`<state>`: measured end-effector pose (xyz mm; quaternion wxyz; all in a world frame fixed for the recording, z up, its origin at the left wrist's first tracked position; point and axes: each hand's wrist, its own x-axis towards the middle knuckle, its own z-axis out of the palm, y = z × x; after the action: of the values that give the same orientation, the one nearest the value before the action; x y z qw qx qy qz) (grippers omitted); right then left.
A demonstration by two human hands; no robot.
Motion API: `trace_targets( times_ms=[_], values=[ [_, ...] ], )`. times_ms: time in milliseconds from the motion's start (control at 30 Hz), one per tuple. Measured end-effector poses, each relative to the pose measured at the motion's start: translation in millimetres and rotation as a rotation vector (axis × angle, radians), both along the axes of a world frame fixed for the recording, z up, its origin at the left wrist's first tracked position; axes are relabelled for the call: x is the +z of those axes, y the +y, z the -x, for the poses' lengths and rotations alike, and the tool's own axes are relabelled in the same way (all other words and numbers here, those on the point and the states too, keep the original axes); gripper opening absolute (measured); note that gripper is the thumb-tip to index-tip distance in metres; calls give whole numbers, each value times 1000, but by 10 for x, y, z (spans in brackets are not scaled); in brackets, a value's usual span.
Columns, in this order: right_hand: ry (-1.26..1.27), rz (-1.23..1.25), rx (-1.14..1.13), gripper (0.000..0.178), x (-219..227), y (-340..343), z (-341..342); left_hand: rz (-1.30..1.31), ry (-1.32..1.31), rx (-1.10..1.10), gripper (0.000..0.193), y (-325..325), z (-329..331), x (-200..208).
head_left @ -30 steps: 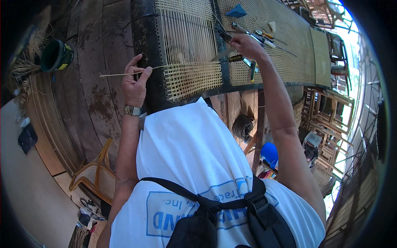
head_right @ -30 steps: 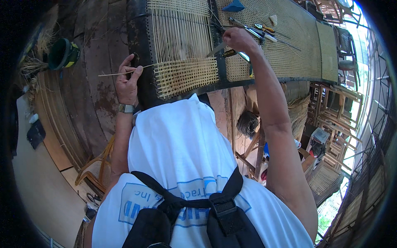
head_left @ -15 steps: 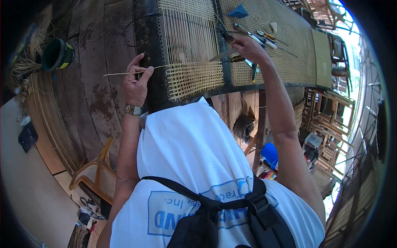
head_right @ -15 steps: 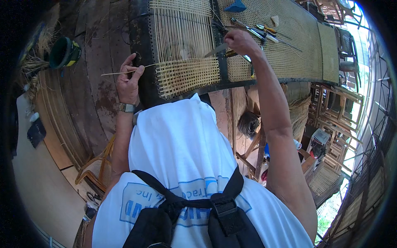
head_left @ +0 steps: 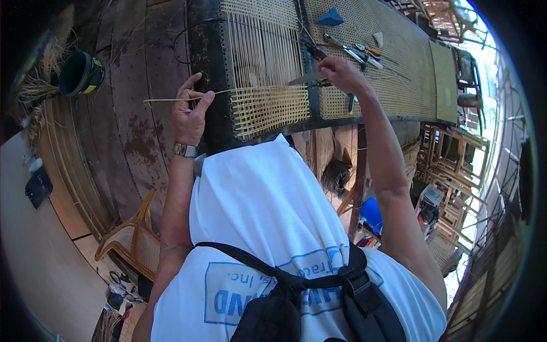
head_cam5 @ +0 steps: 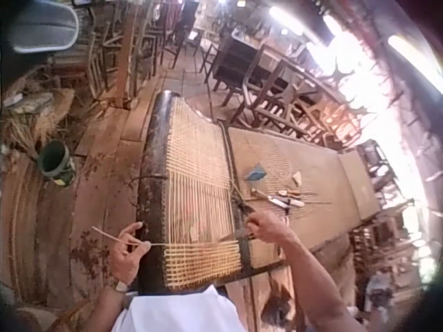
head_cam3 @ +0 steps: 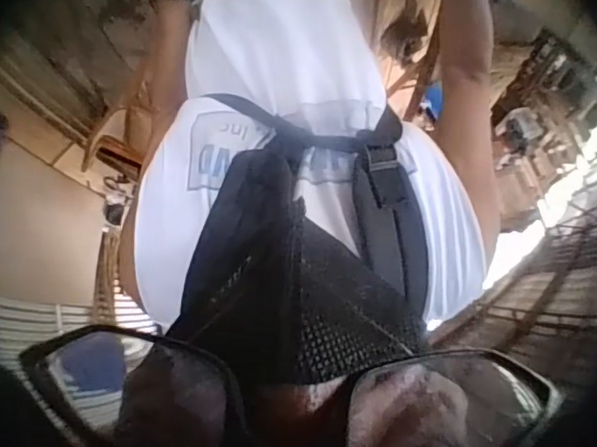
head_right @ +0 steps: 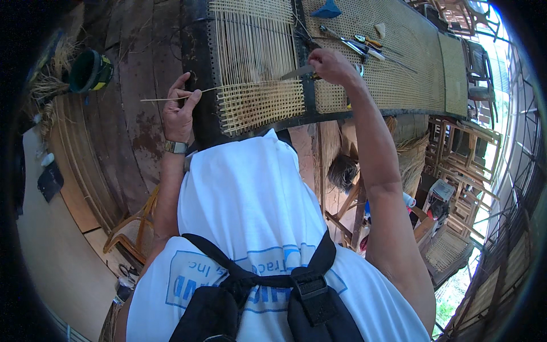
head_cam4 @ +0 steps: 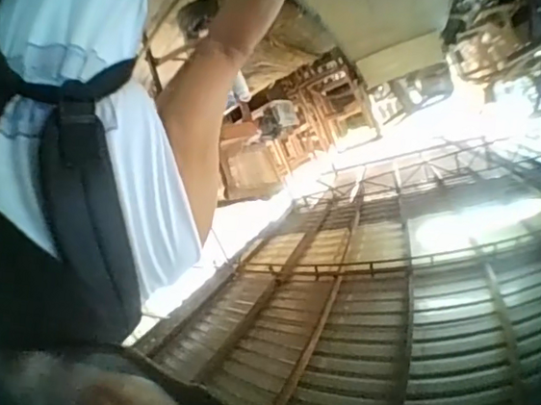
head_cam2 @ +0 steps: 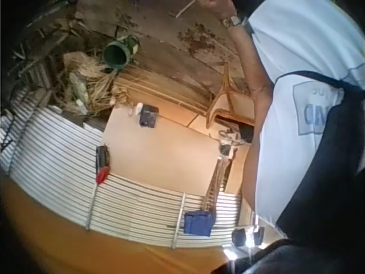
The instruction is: Weaving or repairing a rattan/bamboo chair seat or back using long thin strips.
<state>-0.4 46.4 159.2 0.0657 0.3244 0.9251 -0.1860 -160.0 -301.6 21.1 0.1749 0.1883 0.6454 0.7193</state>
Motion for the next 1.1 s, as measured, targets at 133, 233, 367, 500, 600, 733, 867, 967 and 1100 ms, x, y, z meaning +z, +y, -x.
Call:
trace_targets(
  times_ms=[133, 233, 367, 500, 600, 733, 867, 967, 1100],
  values=[
    [12, -37, -41, 27, 2, 79, 38, -18, -12, -14, 14, 6, 4, 10],
    [9, -29, -51, 26, 7, 77, 21, -13, 5, -9, 13, 5, 5, -18],
    [-77, 5, 115, 26, -27, 148, -57, 8, -13, -17, 13, -3, 2, 1],
    [27, -45, 54, 25, 9, 34, -45, -28, -20, -20, 13, -4, 13, -44],
    [-60, 9, 14, 26, 102, 58, -47, -25, -29, -21, 13, 6, 4, -12],
    [168, 29, -157, 26, -50, 4, -105, -33, -16, -20, 13, 11, 8, -36],
    [29, 22, -78, 25, -20, 104, -121, -25, -13, -18, 13, 8, 4, -43],
    [175, -43, -111, 24, -82, -40, -106, -56, -46, -19, 13, 13, 3, -28],
    [-33, -22, 2, 24, 24, -7, -109, -35, -53, -19, 13, 5, 5, -26]
  ],
)
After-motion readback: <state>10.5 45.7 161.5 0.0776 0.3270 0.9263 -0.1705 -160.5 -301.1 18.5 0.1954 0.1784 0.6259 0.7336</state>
